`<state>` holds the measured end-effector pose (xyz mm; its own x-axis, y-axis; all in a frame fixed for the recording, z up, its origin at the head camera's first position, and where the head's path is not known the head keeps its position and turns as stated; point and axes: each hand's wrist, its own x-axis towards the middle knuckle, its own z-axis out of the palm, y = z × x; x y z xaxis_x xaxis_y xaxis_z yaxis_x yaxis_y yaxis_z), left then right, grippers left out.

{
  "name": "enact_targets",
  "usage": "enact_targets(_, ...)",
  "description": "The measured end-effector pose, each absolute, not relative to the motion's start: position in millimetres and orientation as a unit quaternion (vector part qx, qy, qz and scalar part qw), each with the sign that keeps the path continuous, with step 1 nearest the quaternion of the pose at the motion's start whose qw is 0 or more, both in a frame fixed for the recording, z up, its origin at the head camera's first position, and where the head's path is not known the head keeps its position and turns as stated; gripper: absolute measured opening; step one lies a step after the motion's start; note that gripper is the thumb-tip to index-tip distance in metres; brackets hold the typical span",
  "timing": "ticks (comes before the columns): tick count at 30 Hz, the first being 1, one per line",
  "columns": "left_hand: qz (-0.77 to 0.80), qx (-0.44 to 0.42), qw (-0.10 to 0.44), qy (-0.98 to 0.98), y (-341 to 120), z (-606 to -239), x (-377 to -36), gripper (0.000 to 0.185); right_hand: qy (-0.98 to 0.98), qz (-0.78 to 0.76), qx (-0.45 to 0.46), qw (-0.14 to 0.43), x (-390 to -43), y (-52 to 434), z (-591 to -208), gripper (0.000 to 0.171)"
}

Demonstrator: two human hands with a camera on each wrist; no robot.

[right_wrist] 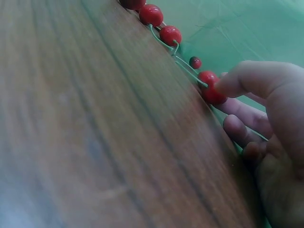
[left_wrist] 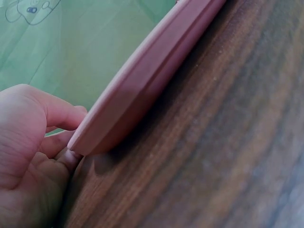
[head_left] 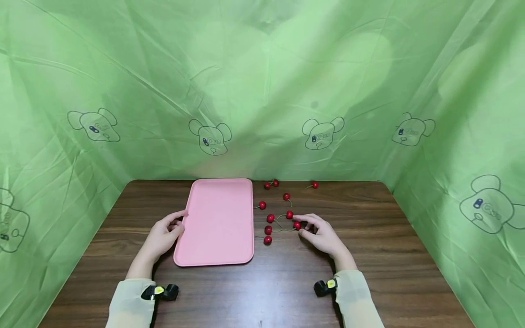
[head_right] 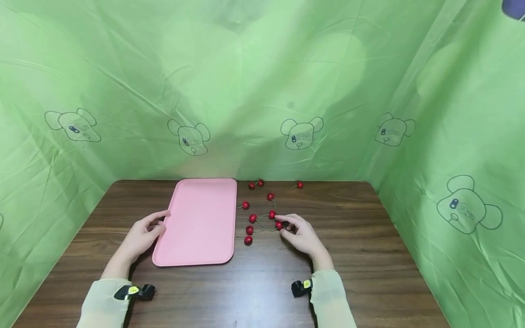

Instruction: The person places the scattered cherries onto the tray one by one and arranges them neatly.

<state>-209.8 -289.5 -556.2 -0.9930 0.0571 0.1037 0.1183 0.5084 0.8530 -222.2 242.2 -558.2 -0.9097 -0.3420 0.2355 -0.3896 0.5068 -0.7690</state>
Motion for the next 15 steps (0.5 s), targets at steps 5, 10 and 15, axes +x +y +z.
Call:
enact_targets(5,-0.491,-0.044,0.025,-0.869,-289.6,-555.6,-209.2,0.044,-0.867,0.454,0.206,0.026,-223.4,241.2,-559.8,0.043)
enact_targets(10,-0.489,-0.046,0.023,-0.871,-289.7,-555.7,-208.3,0.044,-0.875,0.438,0.206,0.029,-223.3,241.3,-559.8,0.042)
enact_targets(15,-0.491,-0.049,0.026,-0.869,-288.8,-554.4,-207.5,0.045,-0.874,0.43,0.222,0.033,-222.5,241.6,-558.9,0.037)
